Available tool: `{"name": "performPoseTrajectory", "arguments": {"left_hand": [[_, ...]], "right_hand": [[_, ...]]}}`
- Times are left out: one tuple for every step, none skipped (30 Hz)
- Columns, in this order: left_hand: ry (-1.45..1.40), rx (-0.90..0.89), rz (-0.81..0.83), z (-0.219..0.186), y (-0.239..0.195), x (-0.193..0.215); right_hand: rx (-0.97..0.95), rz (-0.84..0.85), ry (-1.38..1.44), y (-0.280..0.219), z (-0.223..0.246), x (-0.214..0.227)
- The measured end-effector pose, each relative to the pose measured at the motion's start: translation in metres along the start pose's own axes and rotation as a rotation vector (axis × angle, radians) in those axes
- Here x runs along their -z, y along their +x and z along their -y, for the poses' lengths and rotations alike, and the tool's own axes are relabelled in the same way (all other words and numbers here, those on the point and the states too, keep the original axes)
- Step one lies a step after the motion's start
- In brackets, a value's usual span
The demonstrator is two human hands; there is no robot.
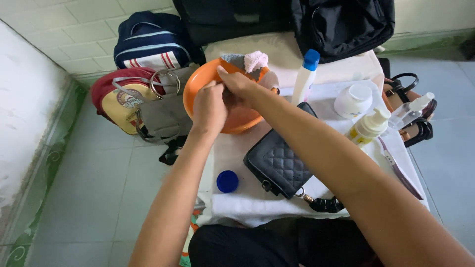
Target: The person cleans a black quilted handbag by first wiping it with a wet cloth, then scrubbing the handle and body with a toothbrush dipped in a white cleaning solution. The person uses a spray bottle, a cloth, and a toothbrush to clean the bag on a table.
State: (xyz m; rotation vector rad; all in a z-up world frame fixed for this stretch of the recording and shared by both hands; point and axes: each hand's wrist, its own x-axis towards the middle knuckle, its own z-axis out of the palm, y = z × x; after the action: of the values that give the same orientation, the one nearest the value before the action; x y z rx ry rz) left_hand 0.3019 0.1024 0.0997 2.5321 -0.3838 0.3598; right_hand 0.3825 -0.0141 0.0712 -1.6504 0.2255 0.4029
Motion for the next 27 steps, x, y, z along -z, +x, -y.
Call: {"name": "performPoseTrajectory", "arguments": {"left_hand": [[-0.001, -0.002, -0.001, 0.000, 0.000, -0.001], [0.011, -0.048, -0.046, 0.001, -0.001, -0.002], [0.022, -0.095, -0.092, 0.003, -0.001, -0.002], [0.028, -0.095, -0.091, 0.002, -0.002, -0.004], [0.026, -0.080, -0.122, 0.001, -0.003, -0.005], [0.026, -0.065, -0.157, 0.000, -0.002, -0.006], [0.033, -0.066, -0.159, 0.000, -0.002, -0.006], [-0.022, -0.034, -0.176, -0.001, 0.000, -0.008], [-0.077, -0.002, -0.194, -0.001, 0.002, -0.010], [-0.076, -0.002, -0.190, -0.002, 0.004, -0.012], [0.013, -0.001, -0.208, -0.002, 0.007, -0.014], [0.105, 0.000, -0.231, 0.000, 0.010, -0.014], [0.108, 0.002, -0.232, -0.001, 0.012, -0.011], [-0.033, 0.055, -0.200, -0.003, 0.014, -0.009], [-0.174, 0.108, -0.168, -0.005, 0.016, -0.008], [-0.172, 0.114, -0.167, -0.010, 0.014, 0.000], [-0.231, 0.161, -0.132, -0.016, 0.011, 0.007], [-0.295, 0.199, -0.094, -0.025, 0.012, 0.012], [-0.299, 0.196, -0.090, -0.012, 0.018, 0.008], [-0.269, 0.190, -0.050, 0.000, 0.021, 0.000], [-0.239, 0.184, -0.010, 0.013, 0.024, -0.008], [-0.238, 0.194, -0.002, 0.026, 0.027, -0.015], [-0.105, -0.038, -0.123, 0.039, 0.030, -0.023], [0.021, -0.278, -0.242, 0.049, 0.034, -0.033], [0.013, -0.276, -0.232, 0.036, 0.023, -0.019], [-0.087, -0.308, -0.277, 0.022, 0.015, -0.004], [-0.187, -0.338, -0.322, 0.008, 0.008, 0.012]], "right_hand": [[0.001, -0.002, 0.000, 0.006, -0.006, 0.000], [-0.026, 0.004, 0.036, 0.013, -0.012, 0.000], [-0.054, 0.009, 0.072, 0.020, -0.018, -0.001], [-0.053, 0.012, 0.076, 0.034, -0.028, -0.003], [-0.057, -0.015, 0.042, 0.048, -0.039, -0.006], [-0.059, -0.041, 0.006, 0.063, -0.047, -0.009], [-0.055, -0.037, 0.010, 0.057, -0.041, -0.013], [-0.063, -0.072, 0.002, 0.050, -0.036, -0.014], [-0.071, -0.107, -0.005, 0.044, -0.031, -0.014], [-0.075, -0.107, -0.002, 0.034, -0.024, -0.010], [0.060, -0.016, -0.406, 0.024, -0.017, -0.007], [0.204, 0.080, -0.811, 0.016, -0.009, -0.006], [0.207, 0.084, -0.810, 0.038, -0.017, -0.007], [0.082, -0.017, -0.492, 0.058, -0.028, -0.005], [-0.040, -0.118, -0.174, 0.079, -0.039, -0.003], [-0.043, -0.113, -0.175, 0.068, -0.035, -0.003], [-0.007, -0.076, -0.181, 0.057, -0.030, -0.003], [0.029, -0.050, -0.184, 0.047, -0.025, 0.004], [0.027, -0.056, -0.184, 0.045, -0.019, 0.006], [0.101, -0.008, -0.316, 0.042, -0.015, 0.010], [0.175, 0.041, -0.448, 0.039, -0.013, 0.014], [0.164, 0.048, -0.446, 0.052, -0.013, 0.018], [0.269, -0.039, -0.485, 0.064, -0.013, 0.022], [0.371, -0.138, -0.524, 0.076, -0.015, 0.031], [0.359, -0.141, -0.525, 0.049, -0.010, 0.030], [0.773, -0.337, -0.529, 0.023, -0.003, 0.032], [1.192, -0.522, -0.524, -0.003, 0.006, 0.033]]}}
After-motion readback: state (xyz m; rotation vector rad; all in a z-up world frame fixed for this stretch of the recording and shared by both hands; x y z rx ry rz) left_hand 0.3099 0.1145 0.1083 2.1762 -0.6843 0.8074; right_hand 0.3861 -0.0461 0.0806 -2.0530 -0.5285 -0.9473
